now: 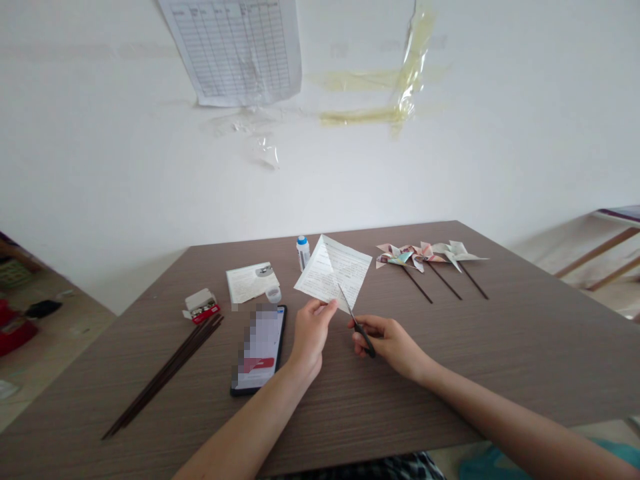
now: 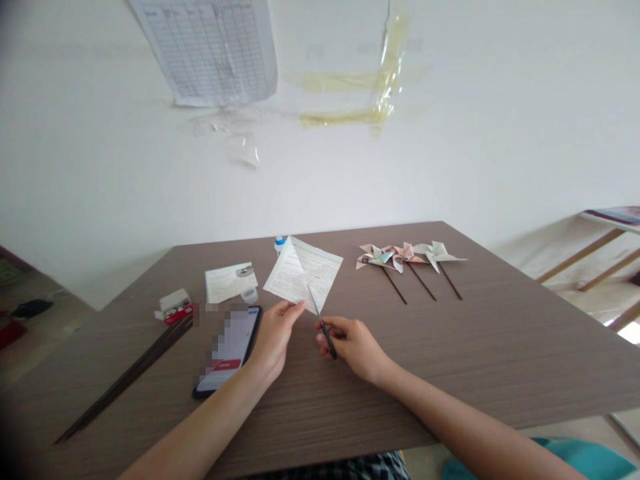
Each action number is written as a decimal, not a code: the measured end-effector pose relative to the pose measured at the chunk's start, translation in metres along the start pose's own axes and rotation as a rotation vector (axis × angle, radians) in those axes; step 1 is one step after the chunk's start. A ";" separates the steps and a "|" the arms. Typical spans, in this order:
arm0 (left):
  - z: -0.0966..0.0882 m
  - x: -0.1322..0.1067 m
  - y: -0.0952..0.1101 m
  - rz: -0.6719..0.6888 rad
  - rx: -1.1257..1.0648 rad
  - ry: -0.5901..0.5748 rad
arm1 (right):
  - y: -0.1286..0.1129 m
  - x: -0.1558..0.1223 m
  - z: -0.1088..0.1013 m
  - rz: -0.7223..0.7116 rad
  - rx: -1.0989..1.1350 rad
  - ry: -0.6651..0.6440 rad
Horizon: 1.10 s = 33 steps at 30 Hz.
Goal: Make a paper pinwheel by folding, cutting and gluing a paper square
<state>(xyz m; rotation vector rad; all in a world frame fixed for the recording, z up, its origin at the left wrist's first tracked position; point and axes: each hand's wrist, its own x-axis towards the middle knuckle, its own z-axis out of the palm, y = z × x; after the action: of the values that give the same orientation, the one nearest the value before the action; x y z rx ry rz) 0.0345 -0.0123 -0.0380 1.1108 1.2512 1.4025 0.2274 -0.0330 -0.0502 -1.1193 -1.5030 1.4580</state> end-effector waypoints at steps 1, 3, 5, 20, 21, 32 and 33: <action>0.000 0.000 0.000 0.001 0.002 0.002 | 0.001 0.000 0.000 0.002 0.002 -0.001; 0.000 0.000 -0.001 0.001 0.002 0.004 | 0.002 0.001 0.000 0.010 0.004 -0.005; 0.000 -0.001 0.000 0.003 -0.004 0.008 | 0.003 0.001 0.000 0.017 0.001 -0.009; -0.005 0.006 0.004 0.010 0.009 0.088 | 0.005 0.000 -0.006 0.021 -0.030 -0.070; -0.006 0.007 0.004 0.012 0.014 0.093 | 0.004 0.000 -0.007 0.015 -0.049 -0.067; -0.009 0.011 0.006 -0.004 0.035 0.112 | 0.005 0.009 -0.036 -0.222 -0.318 0.352; -0.009 0.011 0.006 -0.005 0.033 0.111 | 0.008 0.012 -0.040 -0.257 -0.371 0.437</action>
<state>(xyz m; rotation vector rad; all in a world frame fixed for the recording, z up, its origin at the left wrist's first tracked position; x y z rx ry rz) 0.0237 -0.0028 -0.0318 1.0636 1.3596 1.4606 0.2613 -0.0082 -0.0560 -1.3017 -1.5581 0.7175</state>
